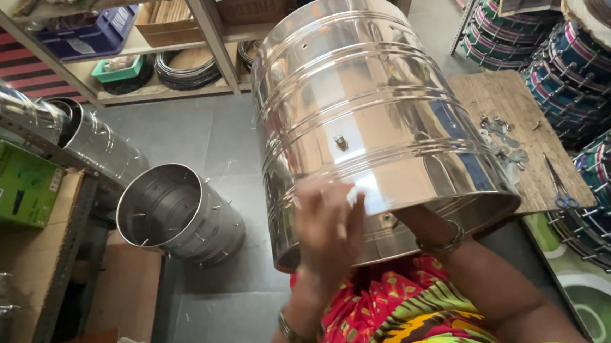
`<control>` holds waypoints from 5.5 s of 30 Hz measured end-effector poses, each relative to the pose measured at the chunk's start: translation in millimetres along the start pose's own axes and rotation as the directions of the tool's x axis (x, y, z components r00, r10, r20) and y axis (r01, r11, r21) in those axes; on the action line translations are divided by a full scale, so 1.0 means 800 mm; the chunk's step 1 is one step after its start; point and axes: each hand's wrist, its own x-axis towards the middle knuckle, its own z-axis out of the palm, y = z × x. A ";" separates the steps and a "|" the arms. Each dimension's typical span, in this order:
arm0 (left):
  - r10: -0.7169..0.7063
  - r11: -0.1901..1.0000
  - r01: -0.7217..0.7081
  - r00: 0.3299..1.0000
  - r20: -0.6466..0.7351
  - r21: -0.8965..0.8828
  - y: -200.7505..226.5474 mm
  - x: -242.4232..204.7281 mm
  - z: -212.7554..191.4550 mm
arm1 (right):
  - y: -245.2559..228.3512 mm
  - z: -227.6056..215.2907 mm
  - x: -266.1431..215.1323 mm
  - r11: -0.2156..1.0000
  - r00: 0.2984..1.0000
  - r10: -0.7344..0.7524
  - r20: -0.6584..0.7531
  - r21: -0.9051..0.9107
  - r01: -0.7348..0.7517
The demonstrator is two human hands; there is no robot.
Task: The person inserts bolts into pre-drilled holes on a large metal drum shell, then reaches for washers and nuts to secure them. They repeat this process for multiple fasteners around the drum's circumference.
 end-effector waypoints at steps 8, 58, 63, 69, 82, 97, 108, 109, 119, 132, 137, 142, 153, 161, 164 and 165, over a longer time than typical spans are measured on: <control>-0.817 0.472 0.793 0.558 0.147 -0.385 -0.044 -0.195 0.101 | 0.057 -0.059 -0.012 0.929 0.999 0.042 -0.007 0.369 -0.037; -0.916 0.313 0.911 0.365 0.169 -0.270 -0.211 -0.195 0.161 | -0.065 -0.016 -0.022 0.978 0.999 0.028 -0.038 0.208 -0.019; -0.922 0.296 0.916 0.349 0.169 -0.271 -0.207 -0.201 0.153 | 0.007 -0.024 -0.059 0.973 0.978 0.208 -0.033 0.110 -0.203; -0.923 0.293 0.915 0.347 0.167 -0.278 -0.215 -0.197 0.152 | 0.104 0.040 -0.132 0.487 0.418 0.858 0.298 -0.212 -0.848; -0.925 0.277 0.917 0.335 0.178 -0.286 -0.214 -0.196 0.152 | -0.080 0.002 -0.045 0.844 0.960 -0.279 -0.014 -0.480 0.238; -0.937 0.249 0.924 0.305 0.169 -0.289 -0.213 -0.204 0.145 | -0.170 0.003 -0.046 0.871 0.963 -0.268 0.025 -0.420 0.254; -0.937 0.242 0.922 0.303 0.175 -0.303 -0.207 -0.202 0.148 | -0.201 0.021 -0.034 0.936 0.989 -0.148 -0.025 -0.328 0.132; -0.937 0.242 0.922 0.304 0.175 -0.303 -0.207 -0.201 0.147 | -0.194 0.023 -0.031 0.947 0.991 -0.125 -0.040 -0.303 0.107; -0.934 0.249 0.918 0.312 0.176 -0.311 -0.206 -0.195 0.147 | -0.217 0.037 -0.017 0.998 0.990 -0.057 -0.128 -0.012 0.056; -0.940 0.233 0.920 0.296 0.170 -0.315 -0.205 -0.196 0.147 | -0.244 0.038 -0.027 0.967 0.977 -0.197 -0.079 -0.181 0.180; -0.942 0.219 0.923 0.285 0.176 -0.317 -0.204 -0.207 0.143 | -0.224 0.043 -0.033 0.892 0.988 0.092 -0.122 0.451 -0.028; -0.949 0.172 0.944 0.236 0.209 -0.282 -0.195 -0.226 0.127 | -0.219 0.041 -0.042 0.709 0.983 0.183 -0.012 0.695 -0.124; -0.235 0.752 0.632 0.521 0.820 -0.186 0.015 -0.068 -0.081 | -0.212 0.045 -0.018 0.995 0.996 -0.043 -0.084 0.081 0.050; -0.400 0.916 0.375 0.826 0.396 0.142 -0.007 0.071 -0.044 | -0.192 0.054 -0.005 0.990 0.999 -0.032 -0.043 0.138 0.037; -0.180 0.966 0.102 0.926 0.333 0.240 -0.043 0.088 0.001 | -0.188 0.054 -0.003 0.976 1.000 -0.006 -0.018 0.217 0.010; -0.217 0.965 0.137 0.893 0.394 0.222 -0.051 0.091 0.018 | -0.187 0.053 0.000 0.971 1.000 -0.002 -0.012 0.238 0.005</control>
